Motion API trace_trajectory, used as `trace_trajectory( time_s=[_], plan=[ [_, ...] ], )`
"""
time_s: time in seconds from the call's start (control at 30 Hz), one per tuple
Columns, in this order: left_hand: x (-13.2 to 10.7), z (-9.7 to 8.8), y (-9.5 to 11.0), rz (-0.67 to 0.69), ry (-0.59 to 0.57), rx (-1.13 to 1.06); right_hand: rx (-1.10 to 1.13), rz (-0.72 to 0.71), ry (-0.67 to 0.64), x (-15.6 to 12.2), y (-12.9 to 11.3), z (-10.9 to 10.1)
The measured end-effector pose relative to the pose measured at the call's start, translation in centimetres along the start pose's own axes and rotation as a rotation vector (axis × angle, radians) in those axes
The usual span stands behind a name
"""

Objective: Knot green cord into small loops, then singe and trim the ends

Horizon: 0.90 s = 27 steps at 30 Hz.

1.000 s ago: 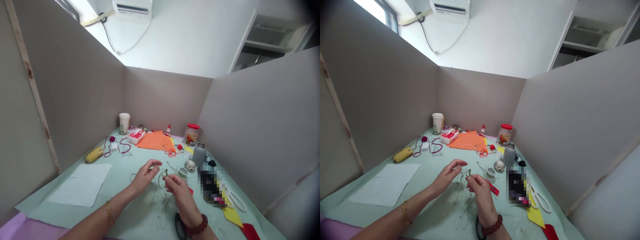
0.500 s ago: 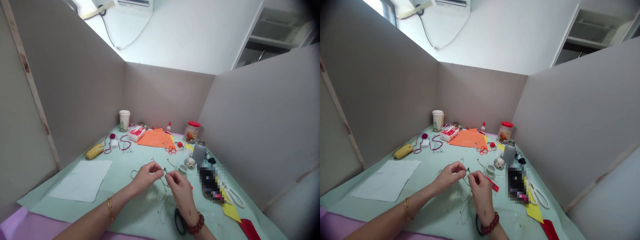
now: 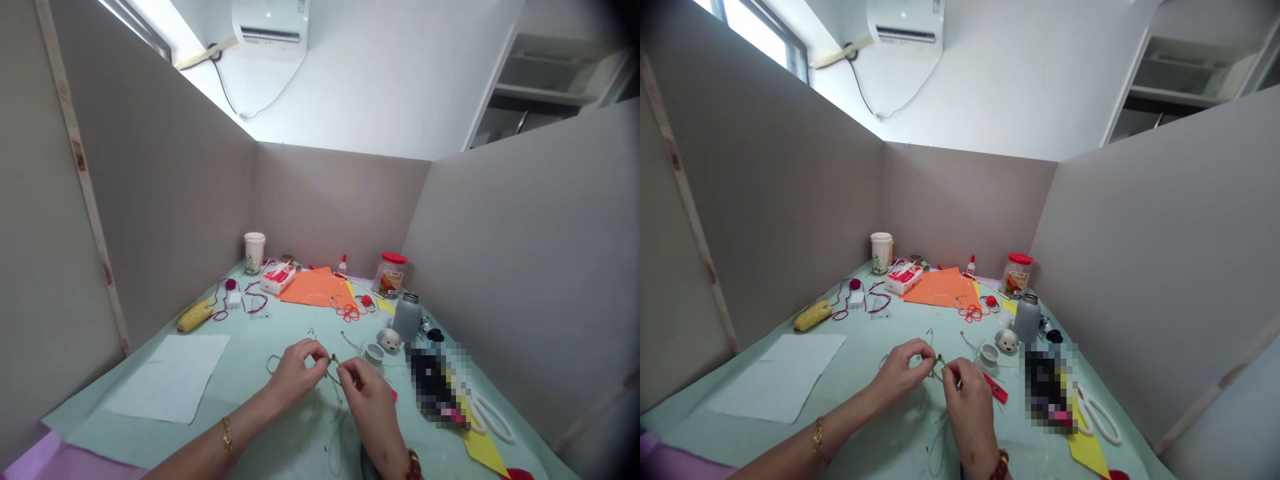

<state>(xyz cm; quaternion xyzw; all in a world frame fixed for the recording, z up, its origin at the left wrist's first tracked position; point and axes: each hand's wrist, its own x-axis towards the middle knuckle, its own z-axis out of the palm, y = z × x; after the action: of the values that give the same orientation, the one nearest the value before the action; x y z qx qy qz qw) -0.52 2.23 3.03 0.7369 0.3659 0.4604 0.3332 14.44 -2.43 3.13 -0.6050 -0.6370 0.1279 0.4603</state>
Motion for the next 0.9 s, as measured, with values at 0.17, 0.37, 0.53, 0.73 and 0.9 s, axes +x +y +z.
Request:
trace_trajectory(
  time_s=[0.17, 0.37, 0.53, 0.73, 0.9],
  plan=[
    [-0.2, 0.3, 0.1, -0.132, -0.06, -0.129, 0.181, 0.154, -0.134, 0.4, 0.1, 0.5],
    [-0.3, 0.6, -0.1, -0.207, -0.096, -0.185, 0.319, 0.254, -0.266, 0.5, 0.6, 1.1],
    [-0.1, 0.2, -0.1, -0.21, -0.14, -0.249, 0.376, 0.293, -0.294, 0.5, 0.1, 0.5],
    [0.0, 0.1, 0.5, -0.331, -0.187, -0.513, 0.467, 0.296, -0.27, 0.4, 0.5, 0.5],
    [-0.2, 0.9, 0.5, -0.395, -0.122, -0.542, 0.389, 0.266, -0.186, 0.2, 1.3, 1.3]
  ],
)
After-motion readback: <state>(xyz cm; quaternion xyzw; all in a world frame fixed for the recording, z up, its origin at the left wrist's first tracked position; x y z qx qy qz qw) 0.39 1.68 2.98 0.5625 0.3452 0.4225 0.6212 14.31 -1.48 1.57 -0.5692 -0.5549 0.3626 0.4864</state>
